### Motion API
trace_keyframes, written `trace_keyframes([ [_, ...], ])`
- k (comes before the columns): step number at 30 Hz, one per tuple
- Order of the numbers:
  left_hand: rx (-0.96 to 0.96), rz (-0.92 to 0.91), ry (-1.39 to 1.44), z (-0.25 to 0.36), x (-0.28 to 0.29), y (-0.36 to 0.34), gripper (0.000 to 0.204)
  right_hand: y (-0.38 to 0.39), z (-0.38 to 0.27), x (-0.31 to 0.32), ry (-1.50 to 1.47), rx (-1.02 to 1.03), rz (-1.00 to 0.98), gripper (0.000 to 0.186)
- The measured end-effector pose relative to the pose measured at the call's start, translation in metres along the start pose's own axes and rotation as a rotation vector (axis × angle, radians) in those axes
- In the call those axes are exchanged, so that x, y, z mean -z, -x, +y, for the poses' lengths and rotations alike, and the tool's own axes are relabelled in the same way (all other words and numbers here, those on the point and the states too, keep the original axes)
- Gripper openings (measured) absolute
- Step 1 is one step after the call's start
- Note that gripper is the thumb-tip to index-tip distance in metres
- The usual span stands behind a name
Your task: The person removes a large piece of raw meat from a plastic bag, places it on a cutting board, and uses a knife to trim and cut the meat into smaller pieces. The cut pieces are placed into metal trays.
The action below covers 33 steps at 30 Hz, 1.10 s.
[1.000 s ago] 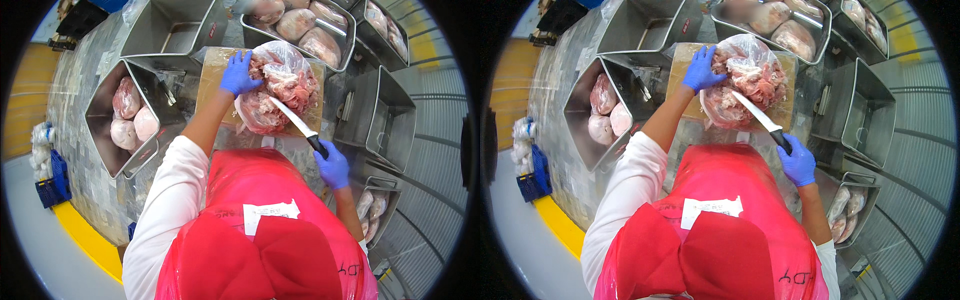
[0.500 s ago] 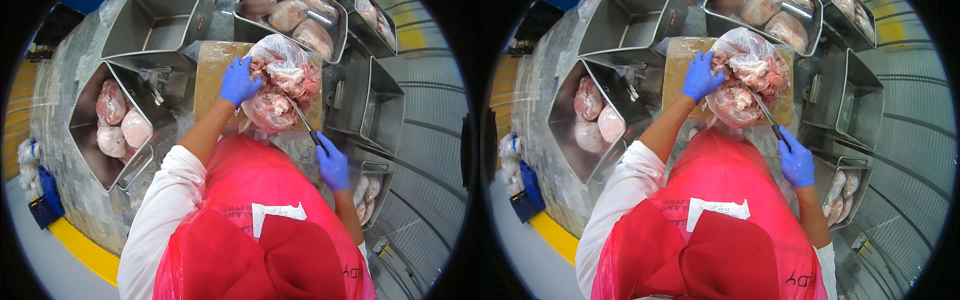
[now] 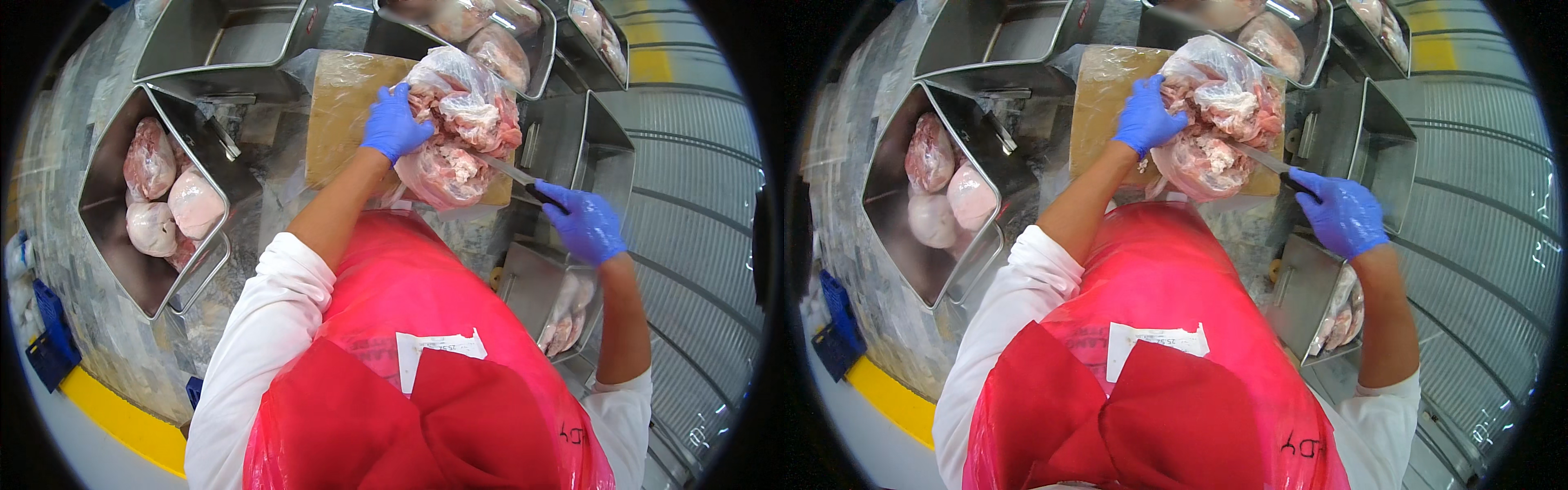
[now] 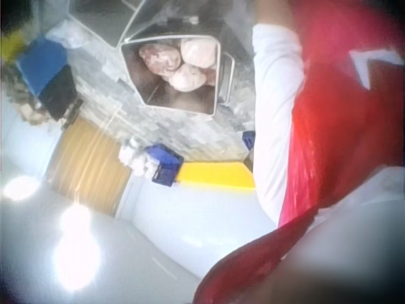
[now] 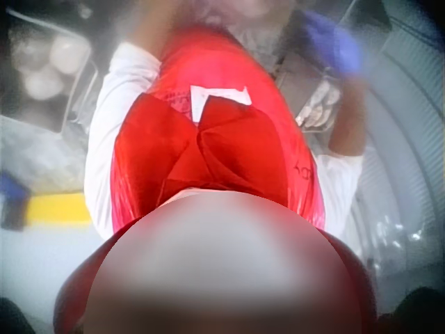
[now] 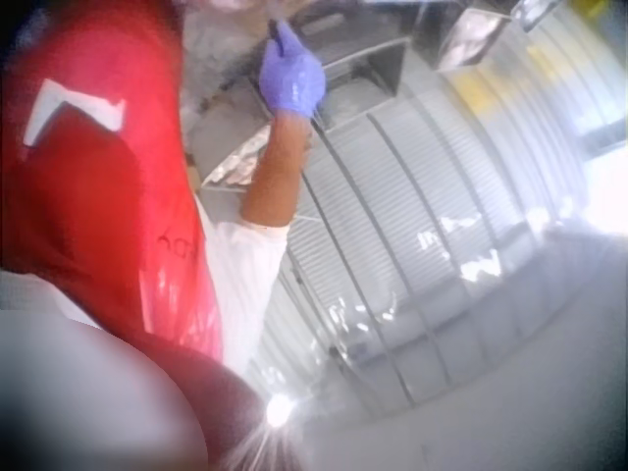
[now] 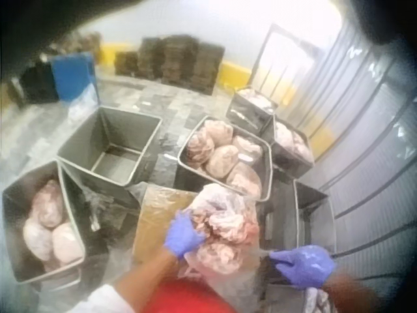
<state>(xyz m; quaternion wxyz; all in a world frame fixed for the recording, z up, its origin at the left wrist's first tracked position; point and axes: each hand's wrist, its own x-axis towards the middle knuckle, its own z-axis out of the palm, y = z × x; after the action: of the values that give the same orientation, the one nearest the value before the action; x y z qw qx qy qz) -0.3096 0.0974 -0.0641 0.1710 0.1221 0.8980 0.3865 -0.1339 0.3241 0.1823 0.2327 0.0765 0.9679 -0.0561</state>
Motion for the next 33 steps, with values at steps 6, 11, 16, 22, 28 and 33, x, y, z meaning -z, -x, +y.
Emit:
trace_keyframes([
  [6, 0.02, -0.026, -0.034, 0.002, 0.004, -0.002, 0.096, -0.017, -0.006, -0.022, 0.002, 0.015, -0.026, 0.037],
  [11, 0.06, -0.082, -0.071, 0.005, 0.005, -0.005, 0.096, -0.004, 0.016, -0.081, -0.165, -0.121, -0.032, 0.044],
  [16, 0.026, -0.051, -0.106, 0.007, 0.004, -0.006, 0.094, 0.005, 0.011, -0.197, 0.023, -0.131, 0.329, 0.05],
  [22, 0.011, -0.069, -0.137, 0.01, 0.006, -0.011, 0.094, -0.006, 0.025, -0.232, -0.111, -0.083, 0.509, 0.051],
  [28, 0.01, -0.004, -0.083, 0.002, -0.004, -0.004, 0.096, -0.004, 0.018, -0.148, -0.285, -0.104, 0.176, 0.051],
  [33, 0.058, -0.024, -0.084, 0.008, -0.001, -0.002, 0.099, -0.003, 0.023, -0.218, -0.228, -0.128, 0.372, 0.051],
])
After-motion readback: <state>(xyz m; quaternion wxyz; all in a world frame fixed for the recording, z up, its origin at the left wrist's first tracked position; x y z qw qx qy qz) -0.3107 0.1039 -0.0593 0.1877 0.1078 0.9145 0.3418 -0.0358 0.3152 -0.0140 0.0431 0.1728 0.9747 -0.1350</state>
